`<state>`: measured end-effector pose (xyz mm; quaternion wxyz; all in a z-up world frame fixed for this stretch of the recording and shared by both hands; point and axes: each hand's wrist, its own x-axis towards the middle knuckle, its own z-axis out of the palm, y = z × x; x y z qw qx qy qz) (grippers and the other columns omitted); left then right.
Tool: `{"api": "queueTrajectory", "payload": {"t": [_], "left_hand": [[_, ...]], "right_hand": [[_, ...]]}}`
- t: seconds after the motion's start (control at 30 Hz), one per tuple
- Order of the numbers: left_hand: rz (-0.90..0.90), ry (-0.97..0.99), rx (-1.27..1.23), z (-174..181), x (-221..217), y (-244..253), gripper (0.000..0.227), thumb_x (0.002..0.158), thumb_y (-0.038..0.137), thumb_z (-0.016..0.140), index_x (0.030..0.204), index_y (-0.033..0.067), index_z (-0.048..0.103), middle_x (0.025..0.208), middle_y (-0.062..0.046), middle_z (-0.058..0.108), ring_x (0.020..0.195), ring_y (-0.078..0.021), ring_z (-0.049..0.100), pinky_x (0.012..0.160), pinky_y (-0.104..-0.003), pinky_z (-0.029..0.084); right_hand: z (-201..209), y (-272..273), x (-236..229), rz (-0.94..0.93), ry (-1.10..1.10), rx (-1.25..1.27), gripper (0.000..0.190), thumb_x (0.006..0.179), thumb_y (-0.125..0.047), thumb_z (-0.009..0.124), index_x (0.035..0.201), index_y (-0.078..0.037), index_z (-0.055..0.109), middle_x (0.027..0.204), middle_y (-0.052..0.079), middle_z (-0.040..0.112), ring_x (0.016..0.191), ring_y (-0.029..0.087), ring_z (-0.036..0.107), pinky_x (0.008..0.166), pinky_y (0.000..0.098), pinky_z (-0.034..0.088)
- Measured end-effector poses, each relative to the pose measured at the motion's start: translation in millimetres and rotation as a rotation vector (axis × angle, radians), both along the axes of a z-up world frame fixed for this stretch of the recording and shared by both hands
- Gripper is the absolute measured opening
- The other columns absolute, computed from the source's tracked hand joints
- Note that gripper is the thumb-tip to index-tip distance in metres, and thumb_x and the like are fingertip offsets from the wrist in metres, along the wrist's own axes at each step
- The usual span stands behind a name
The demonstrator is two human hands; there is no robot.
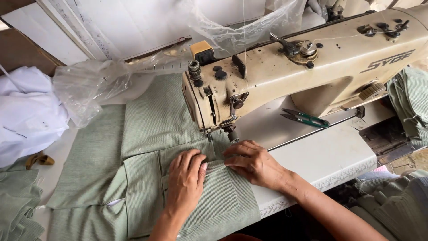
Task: Sewing pockets and lining onto a garment using an industrial sewing machine.
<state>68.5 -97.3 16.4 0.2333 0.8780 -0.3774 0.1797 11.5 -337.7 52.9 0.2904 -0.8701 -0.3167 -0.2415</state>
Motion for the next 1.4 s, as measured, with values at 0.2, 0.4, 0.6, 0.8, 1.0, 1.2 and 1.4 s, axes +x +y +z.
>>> {"api": "queueTrajectory", "payload": {"t": [0.2, 0.4, 0.6, 0.8, 1.0, 1.2, 1.4], "left_hand": [[0.049, -0.040, -0.009, -15, 7, -1, 0.026, 0.092, 0.016, 0.072, 0.117, 0.0083, 0.069, 0.121, -0.008, 0.068, 0.109, -0.0252, 0.065, 0.104, -0.043, 0.052], [0.048, -0.001, -0.057, -6, 0, 25, 0.048, 0.089, -0.006, 0.062, 0.135, 0.0039, 0.057, 0.137, -0.013, 0.060, 0.132, -0.0295, 0.054, 0.120, -0.050, 0.039], [0.066, -0.097, 0.177, -9, -16, 54, 0.071, 0.085, -0.011, 0.057, 0.152, 0.0064, 0.042, 0.161, -0.014, 0.042, 0.150, -0.0307, 0.042, 0.127, -0.050, 0.030], [-0.141, 0.054, 0.229, 4, -37, 32, 0.066, 0.104, 0.033, 0.049, 0.161, 0.0084, 0.027, 0.169, -0.010, 0.028, 0.156, -0.0283, 0.026, 0.127, -0.044, 0.021], [-0.103, -0.211, 0.448, 0, -35, 30, 0.075, 0.094, 0.041, 0.049, 0.161, 0.0150, 0.027, 0.173, -0.008, 0.017, 0.158, -0.0316, 0.018, 0.124, -0.057, 0.019], [-0.205, -0.210, 0.351, 13, -40, 13, 0.055, 0.094, 0.014, 0.042, 0.144, -0.0053, 0.050, 0.140, -0.022, 0.057, 0.126, -0.0355, 0.055, 0.112, -0.047, 0.042], [-0.137, -0.229, 0.301, 5, -52, 12, 0.064, 0.097, 0.041, 0.049, 0.147, 0.0016, 0.050, 0.147, -0.022, 0.052, 0.131, -0.0391, 0.052, 0.114, -0.054, 0.040]], "right_hand": [[-17, -11, 16, 0.020, 0.100, -0.145, 0.031, 0.092, -0.035, 0.076, 0.121, -0.024, 0.076, 0.147, 0.012, 0.055, 0.118, 0.030, 0.054, 0.098, 0.0498, 0.042], [-1, -14, 30, 0.178, 0.203, -0.267, 0.052, 0.101, -0.059, 0.040, 0.115, -0.025, 0.078, 0.156, 0.016, 0.043, 0.148, 0.035, 0.036, 0.118, 0.0694, 0.013], [-6, -19, 29, 0.159, 0.100, -0.343, 0.063, 0.097, -0.069, 0.040, 0.129, -0.025, 0.071, 0.156, 0.016, 0.045, 0.144, 0.041, 0.039, 0.117, 0.0637, 0.025], [-8, -35, 28, 0.165, 0.082, -0.477, 0.071, 0.096, -0.075, 0.029, 0.148, -0.033, 0.056, 0.161, 0.019, 0.037, 0.145, 0.040, 0.039, 0.119, 0.0622, 0.027], [-5, -37, 29, 0.158, 0.014, -0.458, 0.060, 0.096, -0.069, 0.043, 0.139, -0.032, 0.063, 0.155, 0.022, 0.043, 0.135, 0.042, 0.048, 0.114, 0.0621, 0.036], [1, -30, 29, 0.159, -0.009, -0.173, 0.027, 0.095, -0.037, 0.070, 0.114, -0.019, 0.077, 0.134, 0.013, 0.065, 0.120, 0.034, 0.063, 0.104, 0.0565, 0.048], [-23, -26, 24, 0.186, 0.031, -0.305, 0.064, 0.082, -0.007, 0.070, 0.144, -0.018, 0.059, 0.143, 0.007, 0.062, 0.130, 0.025, 0.060, 0.101, 0.0520, 0.047]]}}
